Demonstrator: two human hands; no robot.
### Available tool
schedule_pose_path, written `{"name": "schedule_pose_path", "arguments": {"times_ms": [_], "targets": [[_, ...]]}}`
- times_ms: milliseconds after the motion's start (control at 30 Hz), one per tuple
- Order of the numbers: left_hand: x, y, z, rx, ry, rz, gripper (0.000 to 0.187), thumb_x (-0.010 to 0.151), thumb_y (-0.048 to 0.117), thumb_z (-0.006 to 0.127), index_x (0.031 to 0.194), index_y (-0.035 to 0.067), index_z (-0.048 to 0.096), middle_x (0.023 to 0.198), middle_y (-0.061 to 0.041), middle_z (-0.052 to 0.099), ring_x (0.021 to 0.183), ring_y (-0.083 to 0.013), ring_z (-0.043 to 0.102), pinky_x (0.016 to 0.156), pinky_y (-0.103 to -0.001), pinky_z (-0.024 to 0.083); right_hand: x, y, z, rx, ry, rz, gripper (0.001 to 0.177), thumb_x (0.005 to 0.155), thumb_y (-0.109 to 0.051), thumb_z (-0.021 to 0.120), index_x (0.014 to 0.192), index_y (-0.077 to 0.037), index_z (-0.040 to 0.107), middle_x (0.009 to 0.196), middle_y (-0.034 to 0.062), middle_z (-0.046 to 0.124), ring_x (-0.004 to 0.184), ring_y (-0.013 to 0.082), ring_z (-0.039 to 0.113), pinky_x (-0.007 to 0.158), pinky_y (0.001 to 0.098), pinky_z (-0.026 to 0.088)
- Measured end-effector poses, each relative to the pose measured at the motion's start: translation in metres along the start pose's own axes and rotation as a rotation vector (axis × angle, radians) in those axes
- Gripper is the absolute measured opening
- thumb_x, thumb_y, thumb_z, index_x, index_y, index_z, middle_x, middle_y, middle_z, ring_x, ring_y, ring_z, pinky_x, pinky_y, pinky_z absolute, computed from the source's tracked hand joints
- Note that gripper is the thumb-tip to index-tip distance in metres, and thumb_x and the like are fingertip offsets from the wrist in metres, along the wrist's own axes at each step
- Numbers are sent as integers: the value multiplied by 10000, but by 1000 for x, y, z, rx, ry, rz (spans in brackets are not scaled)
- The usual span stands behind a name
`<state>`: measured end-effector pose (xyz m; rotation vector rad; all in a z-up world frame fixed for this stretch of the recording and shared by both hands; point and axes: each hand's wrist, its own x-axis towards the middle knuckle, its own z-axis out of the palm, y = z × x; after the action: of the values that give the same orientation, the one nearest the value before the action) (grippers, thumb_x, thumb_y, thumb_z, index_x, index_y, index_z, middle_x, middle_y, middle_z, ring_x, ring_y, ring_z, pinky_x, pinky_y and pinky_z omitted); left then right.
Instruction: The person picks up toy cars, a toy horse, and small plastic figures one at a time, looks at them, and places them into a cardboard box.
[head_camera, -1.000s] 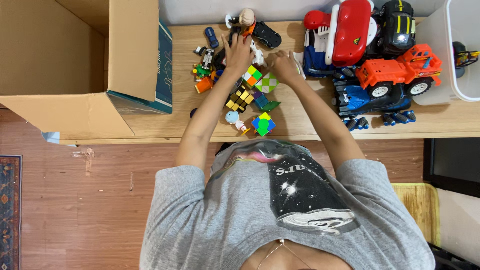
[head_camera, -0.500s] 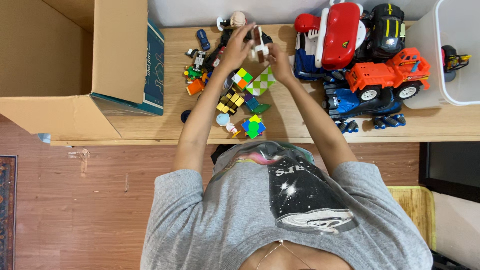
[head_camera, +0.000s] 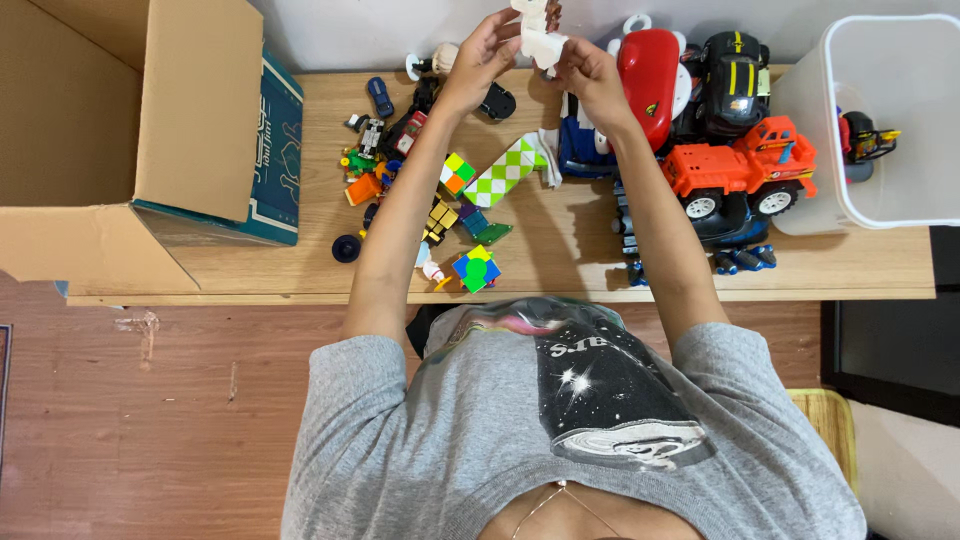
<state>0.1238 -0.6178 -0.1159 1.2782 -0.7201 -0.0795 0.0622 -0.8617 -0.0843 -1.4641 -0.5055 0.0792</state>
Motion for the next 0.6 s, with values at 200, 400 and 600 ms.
{"name": "schedule_pose_path", "arguments": {"times_ms": [200, 400, 600], "targets": [[11, 35, 24, -125, 60, -152, 555, 1049, 355, 684, 1486, 66, 502, 1376, -51, 659, 1272, -133, 634, 1062, -333, 575, 11, -31, -6, 111, -62, 48, 264, 1120, -113, 565, 1364, -21, 607, 1231, 24, 701, 1131, 144, 686, 1012, 356, 625], [3, 38, 33, -174, 159, -73, 422, 1023, 233, 756, 1346, 9, 603, 1209, -97, 719, 1098, -187, 732, 983, -351, 642, 14, -11, -7, 261, -70, 43, 253, 1139, -66, 556, 1383, -27, 611, 1252, 29, 694, 1160, 134, 678, 1014, 340, 629], [-18, 41, 29, -86, 346, -22, 391, 986, 175, 788, 1305, -2, 648, 1231, -98, 731, 1021, -144, 695, 894, -284, 600, 8, -2, 0, 250, -35, 51, 435, 1041, 34, 489, 1464, -57, 543, 1462, 75, 611, 1319, 209, 663, 1073, 335, 596]]}}
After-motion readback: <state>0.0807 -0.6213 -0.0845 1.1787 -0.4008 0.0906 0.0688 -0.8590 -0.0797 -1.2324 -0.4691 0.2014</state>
